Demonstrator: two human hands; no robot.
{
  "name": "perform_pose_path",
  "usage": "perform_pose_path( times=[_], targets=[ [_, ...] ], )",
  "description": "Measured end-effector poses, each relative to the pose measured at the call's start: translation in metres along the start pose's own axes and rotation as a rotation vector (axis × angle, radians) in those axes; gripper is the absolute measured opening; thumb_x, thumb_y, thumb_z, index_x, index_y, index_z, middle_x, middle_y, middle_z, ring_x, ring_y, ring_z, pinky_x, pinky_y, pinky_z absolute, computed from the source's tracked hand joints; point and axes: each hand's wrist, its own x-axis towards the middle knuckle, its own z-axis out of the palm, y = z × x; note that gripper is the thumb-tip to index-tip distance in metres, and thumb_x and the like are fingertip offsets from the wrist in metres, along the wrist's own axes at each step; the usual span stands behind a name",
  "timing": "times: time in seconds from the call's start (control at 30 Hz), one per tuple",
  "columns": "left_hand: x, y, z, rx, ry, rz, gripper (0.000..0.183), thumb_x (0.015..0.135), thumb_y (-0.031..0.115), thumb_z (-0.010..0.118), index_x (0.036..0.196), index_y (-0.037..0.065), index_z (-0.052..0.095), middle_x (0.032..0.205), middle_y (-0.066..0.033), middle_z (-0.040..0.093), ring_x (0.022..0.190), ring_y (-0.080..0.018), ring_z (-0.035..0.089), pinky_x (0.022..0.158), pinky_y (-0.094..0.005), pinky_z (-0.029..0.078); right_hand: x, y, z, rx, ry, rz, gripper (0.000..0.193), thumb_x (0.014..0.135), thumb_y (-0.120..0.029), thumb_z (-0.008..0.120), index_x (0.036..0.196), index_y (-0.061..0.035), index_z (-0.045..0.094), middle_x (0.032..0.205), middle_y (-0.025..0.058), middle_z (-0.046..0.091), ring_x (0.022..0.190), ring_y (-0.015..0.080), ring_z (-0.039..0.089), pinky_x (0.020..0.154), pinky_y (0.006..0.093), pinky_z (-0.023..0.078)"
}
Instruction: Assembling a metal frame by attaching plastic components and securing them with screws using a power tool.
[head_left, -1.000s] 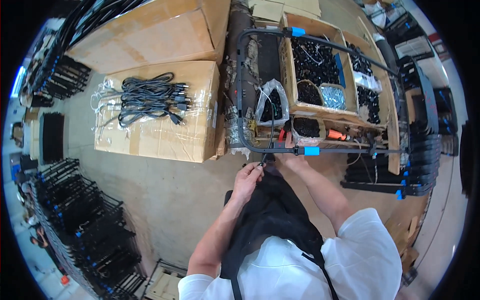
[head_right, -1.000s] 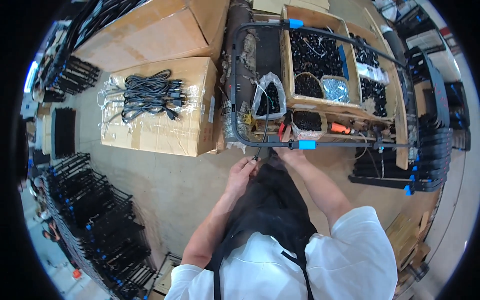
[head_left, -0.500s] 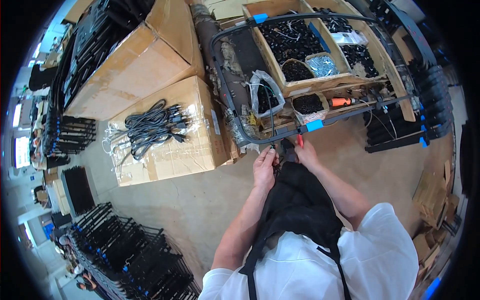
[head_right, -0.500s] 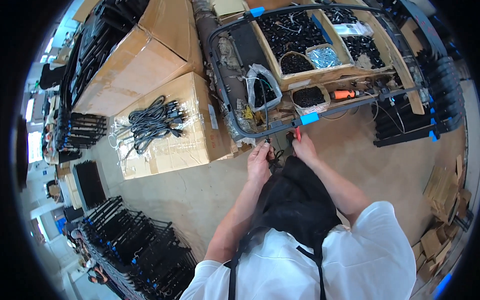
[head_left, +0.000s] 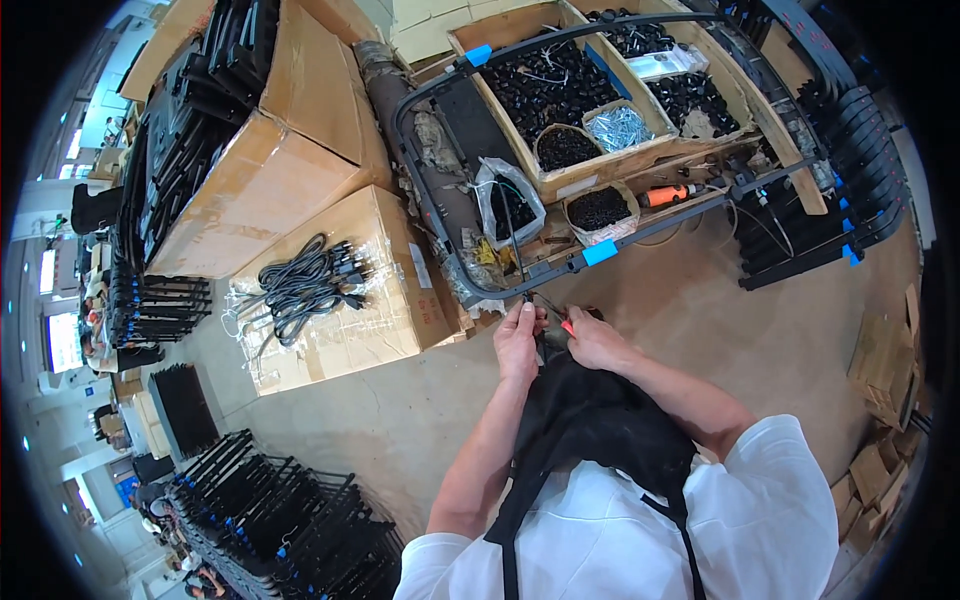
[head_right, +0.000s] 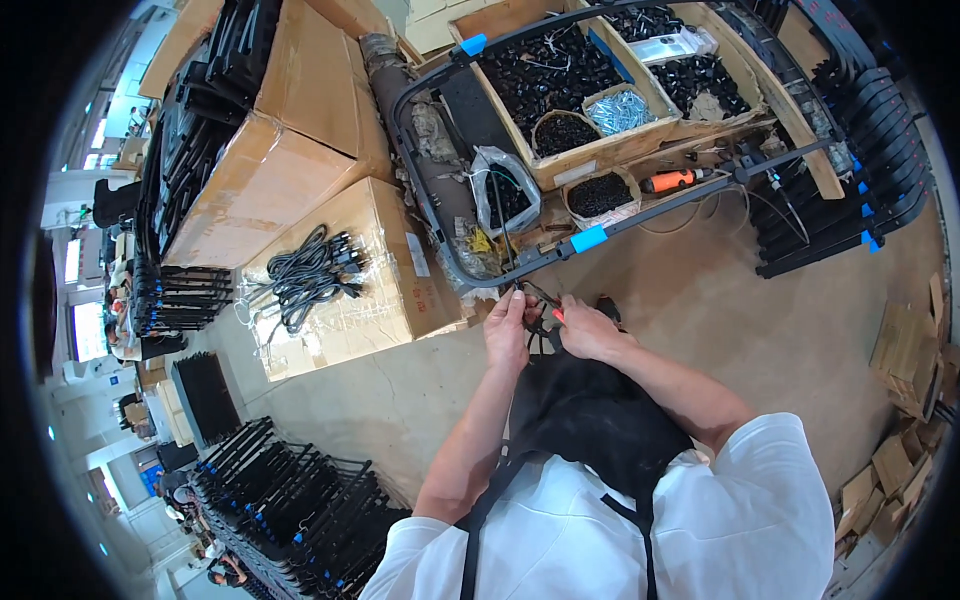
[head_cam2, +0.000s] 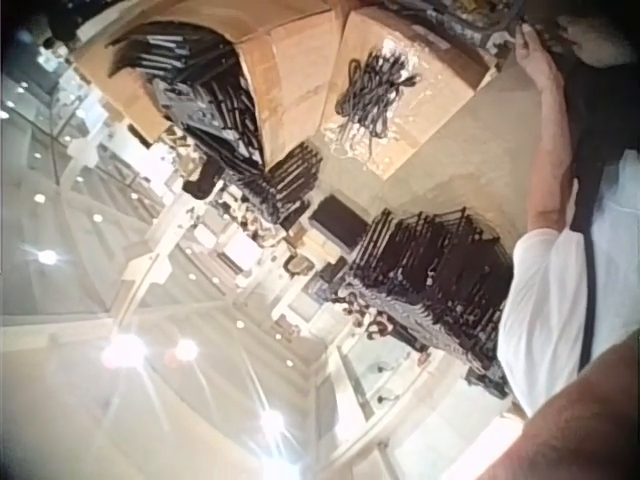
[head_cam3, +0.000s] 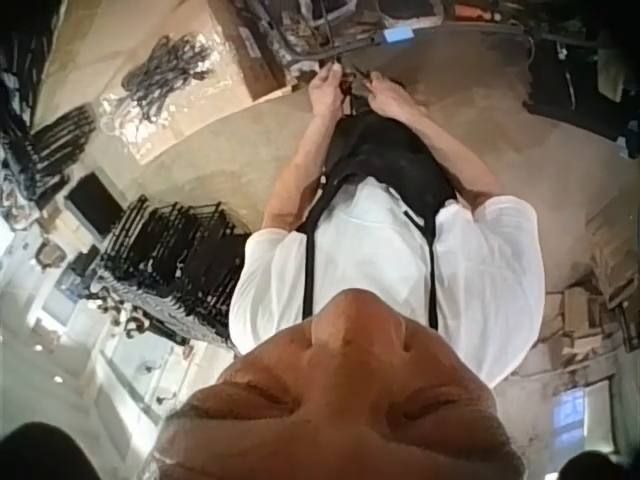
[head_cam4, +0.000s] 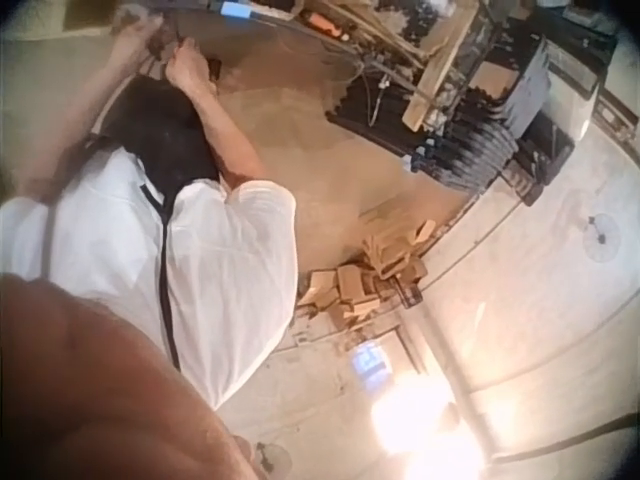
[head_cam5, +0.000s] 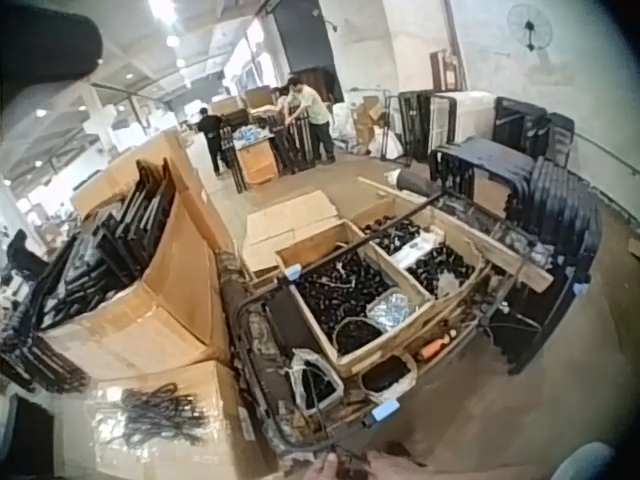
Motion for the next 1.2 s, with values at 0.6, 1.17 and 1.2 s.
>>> perform_pose_path(
  times=[0.6,1.17,1.2],
  targets=[
    [0.010,-0.017,0.000,0.200,-0.008,0.211,0.028,0.112,0.019,0.052,0.119,-0.003,0.069,0.098,-0.0023,0.071,0.083,-0.0099,0.064,0.077,-0.0287,0.056,-0.041,-0.045,-0.042,-0.354,-0.069,-0.050,0.094,0.086,-0.017,0.065,0.167,-0.0069,0.017,0.134,0.0319,0.054,0.130,0.0449,0.055,0.105,0.0530,0.049],
    [0.073,0.141,0.002,1.831,-0.422,0.933,0.041,0.102,0.041,0.058,0.096,0.004,0.073,0.092,-0.0242,0.074,0.091,-0.0427,0.073,0.085,-0.0538,0.054,-0.065,-0.096,0.037,-0.428,0.534,-0.011,0.084,0.083,-0.012,0.069,0.161,-0.0239,0.040,0.102,0.0212,0.055,0.082,0.0389,0.068,0.067,0.0469,0.059],
    [0.076,0.136,0.005,1.829,-0.439,0.947,0.041,0.102,0.041,0.058,0.096,0.004,0.073,0.092,-0.0242,0.074,0.091,-0.0427,0.073,0.085,-0.0538,0.054,-0.063,-0.097,0.040,-0.425,0.548,0.003,0.084,0.083,-0.012,0.069,0.161,-0.0239,0.040,0.102,0.0212,0.055,0.082,0.0389,0.068,0.067,0.0469,0.059]
  ],
)
